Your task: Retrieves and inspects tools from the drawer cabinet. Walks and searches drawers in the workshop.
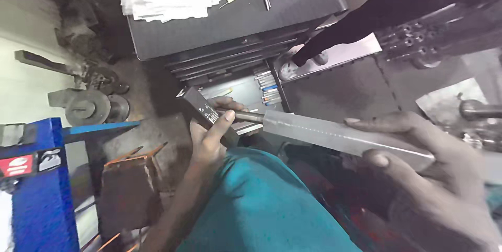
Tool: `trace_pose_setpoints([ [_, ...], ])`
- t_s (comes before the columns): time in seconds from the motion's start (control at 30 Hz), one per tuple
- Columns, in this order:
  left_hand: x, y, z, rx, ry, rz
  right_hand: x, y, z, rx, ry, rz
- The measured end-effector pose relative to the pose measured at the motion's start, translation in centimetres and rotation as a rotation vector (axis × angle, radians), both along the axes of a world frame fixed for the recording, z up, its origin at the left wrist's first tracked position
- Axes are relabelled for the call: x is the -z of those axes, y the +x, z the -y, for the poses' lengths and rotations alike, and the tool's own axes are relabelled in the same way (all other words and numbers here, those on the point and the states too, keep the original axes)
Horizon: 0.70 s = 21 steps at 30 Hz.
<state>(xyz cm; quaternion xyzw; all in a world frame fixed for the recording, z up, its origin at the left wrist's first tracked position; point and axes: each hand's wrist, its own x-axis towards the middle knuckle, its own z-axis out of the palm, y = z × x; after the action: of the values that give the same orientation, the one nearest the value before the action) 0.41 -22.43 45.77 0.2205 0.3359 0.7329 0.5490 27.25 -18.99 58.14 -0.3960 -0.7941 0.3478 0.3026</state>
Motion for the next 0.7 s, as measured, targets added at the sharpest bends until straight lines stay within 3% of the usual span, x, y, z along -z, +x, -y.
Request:
trace_pose_setpoints([
  [0.1, -1.3, -1.0, -0.7, -0.01, 0.074, -0.161, 3.2, -0.5, -0.6, -0.031, -0.138, -0.168],
  [0.27, -3.4, -0.5, -1.3, -0.036, 0.188, -0.34, 8.8, -3.2, 0.3, -0.094, -0.455, -0.632],
  [0.4, -5.4, -0.6, -0.9, 0.214, 0.282, -0.347, 11.4, -5.7, 1.3, -0.15, -0.608, -0.884],
  [0.5, -7.0, -1.0, -1.8, 0.412, 0.399, -0.523, 13.4, -6.8, 1.7, -0.239, -0.853, -1.13],
  [0.57, -7.0, -1.1, -2.7, 0.417, 0.379, -0.386, 14.2, -7.3, 2.1, -0.259, -0.994, -1.221],
  [0.7, -6.2, -1.9, -4.2, 0.297, 0.28, 0.23, 14.8, -7.2, 1.7, -0.279, -1.021, -1.262],
])
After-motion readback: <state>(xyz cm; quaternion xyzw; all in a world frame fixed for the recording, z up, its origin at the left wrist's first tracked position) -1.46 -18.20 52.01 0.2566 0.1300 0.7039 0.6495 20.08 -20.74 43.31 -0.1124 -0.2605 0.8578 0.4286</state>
